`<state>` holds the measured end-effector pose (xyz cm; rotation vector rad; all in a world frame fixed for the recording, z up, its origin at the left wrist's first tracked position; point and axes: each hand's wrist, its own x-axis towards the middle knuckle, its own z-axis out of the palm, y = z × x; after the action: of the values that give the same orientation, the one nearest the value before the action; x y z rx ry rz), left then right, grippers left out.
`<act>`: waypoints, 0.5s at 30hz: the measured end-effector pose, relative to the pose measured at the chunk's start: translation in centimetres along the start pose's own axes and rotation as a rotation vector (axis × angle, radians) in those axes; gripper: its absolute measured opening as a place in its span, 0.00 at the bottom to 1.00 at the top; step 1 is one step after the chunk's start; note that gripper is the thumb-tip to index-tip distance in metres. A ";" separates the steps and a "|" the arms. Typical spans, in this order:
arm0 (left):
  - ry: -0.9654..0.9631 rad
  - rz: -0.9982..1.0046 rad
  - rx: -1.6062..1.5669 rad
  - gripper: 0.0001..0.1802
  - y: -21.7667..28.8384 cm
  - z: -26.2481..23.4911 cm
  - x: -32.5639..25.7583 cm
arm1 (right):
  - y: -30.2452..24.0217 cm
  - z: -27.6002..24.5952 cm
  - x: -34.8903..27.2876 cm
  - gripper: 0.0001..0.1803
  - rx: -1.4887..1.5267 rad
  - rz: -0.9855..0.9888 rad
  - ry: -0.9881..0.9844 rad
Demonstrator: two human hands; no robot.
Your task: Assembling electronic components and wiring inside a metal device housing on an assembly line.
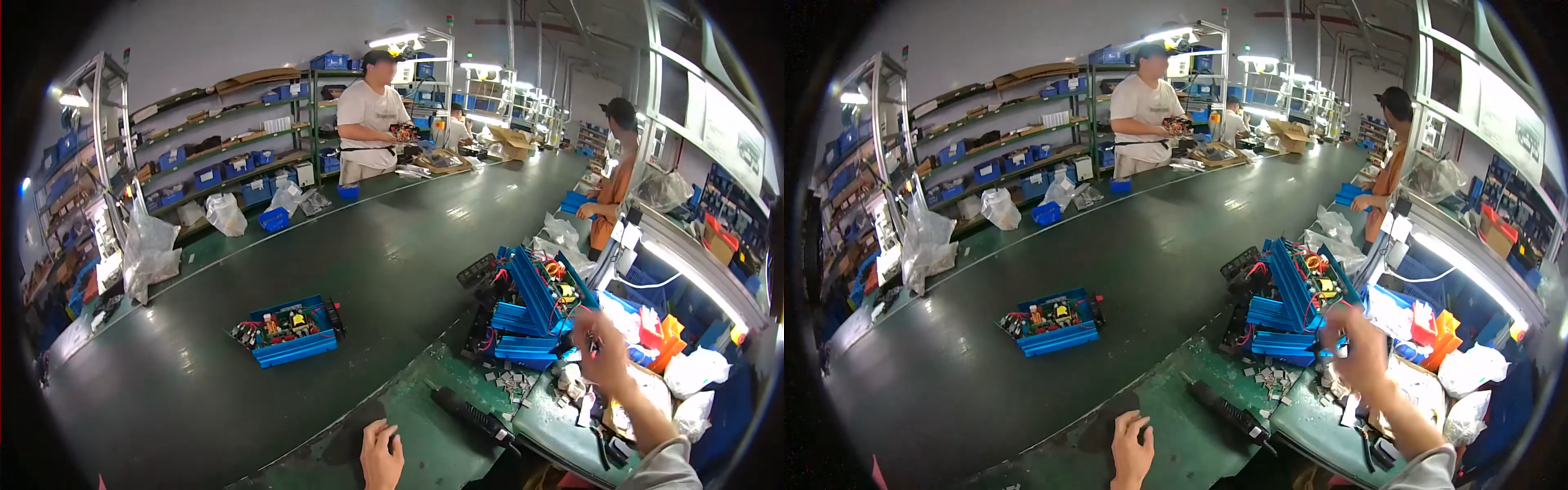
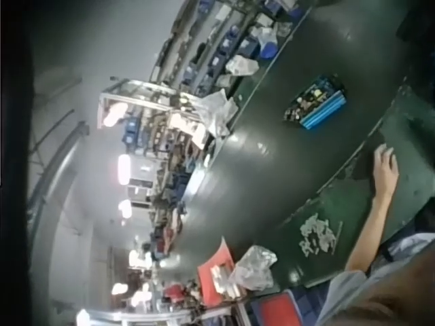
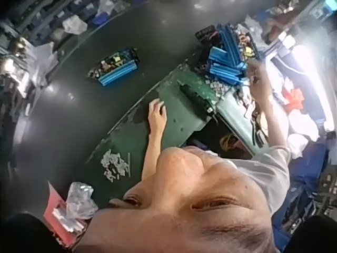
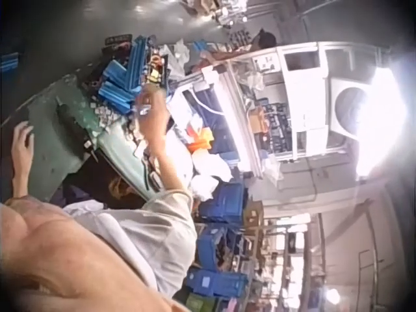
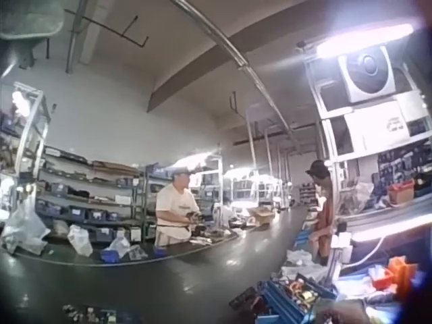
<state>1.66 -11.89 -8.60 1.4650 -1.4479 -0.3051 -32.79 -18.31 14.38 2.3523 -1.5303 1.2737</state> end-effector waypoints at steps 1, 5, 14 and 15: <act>0.004 -0.017 -0.009 0.11 0.0 -0.4 0.0 | 1.0 -0.4 2.7 0.15 -0.186 -0.102 0.122; 0.044 0.021 -0.057 0.08 0.1 -0.3 0.8 | 12.8 -3.9 7.8 0.12 -0.536 0.040 -0.035; -0.031 0.023 -0.036 0.06 -0.8 -0.2 0.8 | 22.2 -0.7 8.9 0.29 -0.314 0.436 -0.427; -0.024 0.016 -0.035 0.06 -1.2 -0.1 0.6 | 22.2 -0.6 8.8 0.31 -0.285 0.574 -0.410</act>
<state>2.55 -12.63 -9.17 1.4250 -1.4657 -0.3372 -49.05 -35.74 12.49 2.1480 -2.4465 0.5639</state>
